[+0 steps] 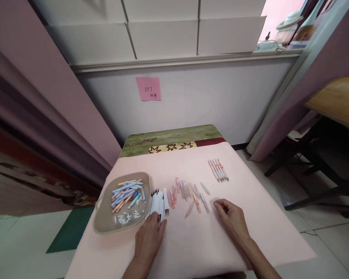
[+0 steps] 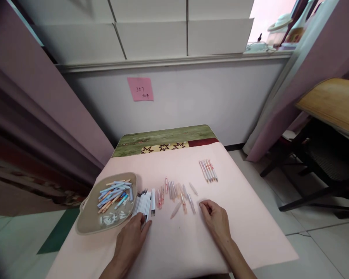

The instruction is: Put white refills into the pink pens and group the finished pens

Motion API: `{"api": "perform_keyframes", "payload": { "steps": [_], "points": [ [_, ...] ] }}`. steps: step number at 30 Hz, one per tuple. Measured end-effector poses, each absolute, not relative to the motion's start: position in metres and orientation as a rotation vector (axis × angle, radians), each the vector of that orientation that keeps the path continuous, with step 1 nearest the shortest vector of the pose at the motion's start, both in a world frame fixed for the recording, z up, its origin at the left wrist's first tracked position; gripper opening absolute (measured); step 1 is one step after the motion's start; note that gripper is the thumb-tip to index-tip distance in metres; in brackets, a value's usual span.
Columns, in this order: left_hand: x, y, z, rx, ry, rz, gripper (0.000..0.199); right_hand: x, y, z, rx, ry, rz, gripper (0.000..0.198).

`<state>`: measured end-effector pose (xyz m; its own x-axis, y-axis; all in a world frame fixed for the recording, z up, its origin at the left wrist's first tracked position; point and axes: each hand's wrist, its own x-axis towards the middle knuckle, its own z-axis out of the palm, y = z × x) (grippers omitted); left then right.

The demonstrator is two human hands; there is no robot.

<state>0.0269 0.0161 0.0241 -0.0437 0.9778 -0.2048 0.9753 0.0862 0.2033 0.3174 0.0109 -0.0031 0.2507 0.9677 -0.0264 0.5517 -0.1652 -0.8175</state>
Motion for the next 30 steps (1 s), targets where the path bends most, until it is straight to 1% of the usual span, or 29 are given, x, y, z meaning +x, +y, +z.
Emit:
{"api": "perform_keyframes", "payload": {
  "steps": [8, 13, 15, 18, 19, 21, 23, 26, 30],
  "points": [
    [0.024, 0.020, 0.024, 1.814, 2.112, -0.088, 0.023, 0.301, 0.013, 0.000, -1.772, -1.447, 0.823, 0.030],
    [0.031, 0.022, 0.023, 1.894, 2.168, -0.205, 0.023, 0.291, 0.016, 0.008, -1.728, -1.496, 0.780, 0.030],
    [0.031, 0.018, 0.022, 1.949, 2.204, -0.187, 0.024, 0.285, 0.015, 0.014, -1.669, -1.540, 0.738, 0.029],
    [0.031, 0.006, 0.020, 2.110, 2.218, -0.010, 0.023, 0.272, 0.011, 0.022, -1.478, -1.698, 0.514, 0.021],
    [0.032, 0.001, 0.020, 2.184, 2.167, 0.080, 0.022, 0.267, 0.009, 0.024, -1.392, -1.788, 0.394, 0.024],
    [0.038, -0.007, 0.022, 2.323, 1.958, 0.256, 0.020, 0.257, 0.004, 0.027, -1.210, -1.995, 0.149, 0.035],
    [0.048, -0.013, 0.026, 2.407, 1.697, 0.388, 0.017, 0.249, 0.000, 0.027, -1.079, -2.150, -0.022, 0.038],
    [0.066, -0.011, 0.034, 2.427, 1.444, 0.499, 0.013, 0.252, -0.003, 0.025, -1.058, -2.208, -0.120, 0.030],
    [0.078, 0.015, 0.040, 2.269, 1.264, 0.622, 0.014, 0.285, 0.003, 0.020, -1.154, -2.111, -0.115, 0.027]
  ]
}}
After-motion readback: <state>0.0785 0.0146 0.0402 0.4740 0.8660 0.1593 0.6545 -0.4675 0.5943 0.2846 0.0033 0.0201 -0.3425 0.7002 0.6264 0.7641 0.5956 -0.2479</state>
